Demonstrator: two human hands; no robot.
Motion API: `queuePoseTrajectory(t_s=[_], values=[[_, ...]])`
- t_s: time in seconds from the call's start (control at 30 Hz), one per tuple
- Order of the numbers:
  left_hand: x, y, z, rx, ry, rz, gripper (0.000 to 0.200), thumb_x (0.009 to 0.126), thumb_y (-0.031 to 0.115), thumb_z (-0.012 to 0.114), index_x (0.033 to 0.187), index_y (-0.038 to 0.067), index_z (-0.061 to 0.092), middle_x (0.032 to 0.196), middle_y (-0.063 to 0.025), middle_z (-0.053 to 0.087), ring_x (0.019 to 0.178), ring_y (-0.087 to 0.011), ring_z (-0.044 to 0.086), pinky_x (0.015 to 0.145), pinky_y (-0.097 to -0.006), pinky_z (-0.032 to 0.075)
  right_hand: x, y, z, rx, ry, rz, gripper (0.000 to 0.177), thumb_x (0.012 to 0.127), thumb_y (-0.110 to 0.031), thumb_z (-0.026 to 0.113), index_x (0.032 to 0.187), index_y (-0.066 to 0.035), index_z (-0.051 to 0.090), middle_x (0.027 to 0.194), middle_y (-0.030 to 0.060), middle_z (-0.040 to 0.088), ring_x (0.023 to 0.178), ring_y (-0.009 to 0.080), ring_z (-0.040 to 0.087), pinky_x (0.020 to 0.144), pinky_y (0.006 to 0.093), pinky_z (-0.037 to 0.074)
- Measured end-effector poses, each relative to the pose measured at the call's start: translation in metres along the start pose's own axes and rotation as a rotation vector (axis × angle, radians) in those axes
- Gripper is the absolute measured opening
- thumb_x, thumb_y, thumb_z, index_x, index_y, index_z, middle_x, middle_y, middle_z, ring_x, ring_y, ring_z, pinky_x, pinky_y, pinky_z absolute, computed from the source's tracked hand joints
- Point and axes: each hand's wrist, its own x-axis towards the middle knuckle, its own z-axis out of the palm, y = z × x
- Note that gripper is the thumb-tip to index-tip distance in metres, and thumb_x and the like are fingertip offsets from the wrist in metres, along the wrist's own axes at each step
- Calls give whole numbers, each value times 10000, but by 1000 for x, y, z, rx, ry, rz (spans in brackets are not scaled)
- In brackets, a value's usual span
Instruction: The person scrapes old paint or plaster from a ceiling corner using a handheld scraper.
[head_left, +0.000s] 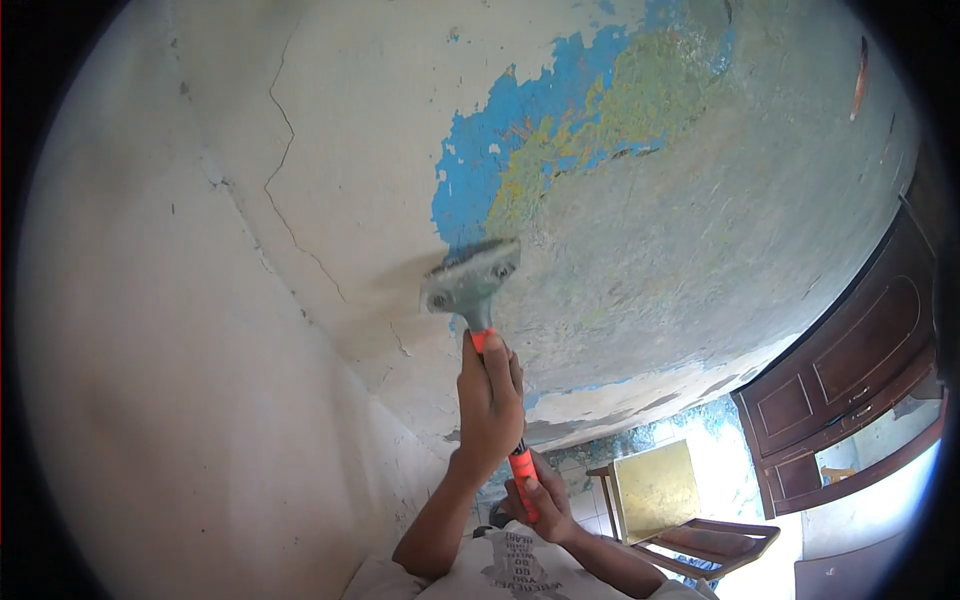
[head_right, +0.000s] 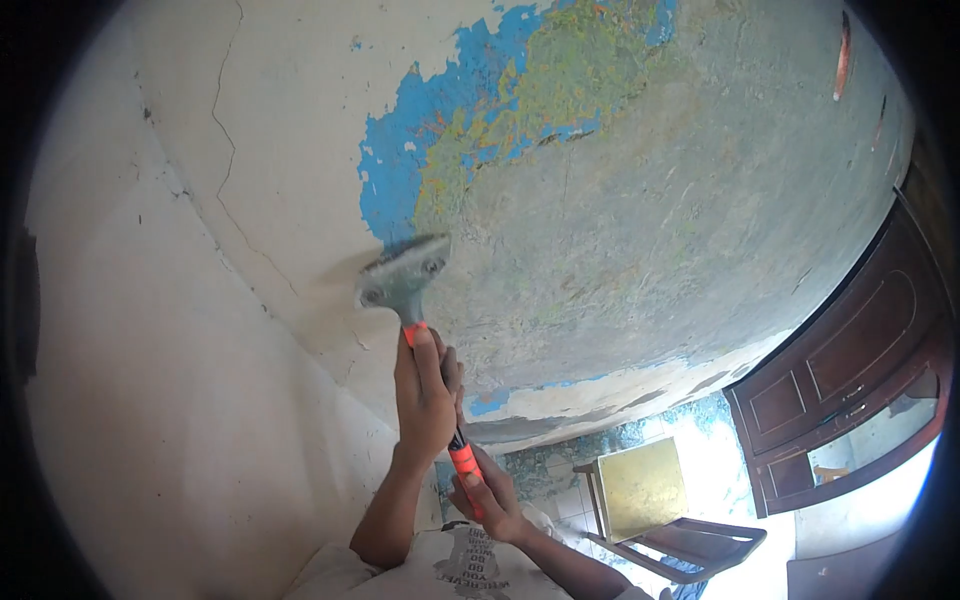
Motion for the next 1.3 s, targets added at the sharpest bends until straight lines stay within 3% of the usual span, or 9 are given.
queuePoseTrajectory(t_s=[0.17, 0.27, 0.47, 0.67, 0.77, 1.3], values=[[-1, -9, 2, 53, 38, 44, 413, 1110, 465, 337, 896, 114, 383, 625, 44, 343, 425, -38, 282, 343, -229, 287, -1, 6, -4, 101, -45, 50, 562, 1063, -443, 451, 1430, -26, 366, 658, -1, 384, 531, 88, 343, 531, 270, 324], [-1, 2, 0, 30, -1, -4, 407, 1110, 462, 339, 901, 114, 382, 619, 41, 339, 424, -41, 281, 338, -232, 287, 2, -2, 4, 25, 23, 42, 547, 1062, -465, 443, 1363, -10, 416, 635, -6, 379, 515, 85, 338, 521, 267, 307], [1, 2, 3, -12, 0, -11, 399, 1112, 455, 333, 915, 111, 378, 588, 46, 305, 410, -49, 270, 331, -240, 279, 2, -12, -4, -21, -47, 63, 561, 1051, -511, 448, 1213, 24, 494, 615, -11, 399, 478, 85, 321, 508, 264, 296], [-7, -15, -2, -29, 14, -55, 390, 1113, 449, 337, 920, 113, 374, 593, 45, 303, 417, -51, 259, 343, -238, 269, -5, 4, -5, -18, -27, 42, 459, 1092, -461, 372, 1090, -20, 499, 656, -13, 409, 532, 69, 374, 502, 250, 312], [-1, 9, 3, 7, 6, -69, 396, 1113, 455, 327, 920, 113, 372, 585, 47, 299, 409, -48, 252, 340, -238, 268, 1, 0, -3, -17, -16, 42, 461, 1088, -470, 382, 1031, -27, 495, 668, -6, 422, 533, 75, 377, 507, 253, 318], [-1, -5, -3, 6, -17, -6, 414, 1112, 464, 330, 902, 110, 373, 576, 46, 300, 413, -47, 274, 347, -236, 265, 1, 9, -4, 64, -68, 69, 492, 1070, -514, 409, 1000, -34, 490, 628, 7, 432, 522, 97, 389, 515, 268, 312]])
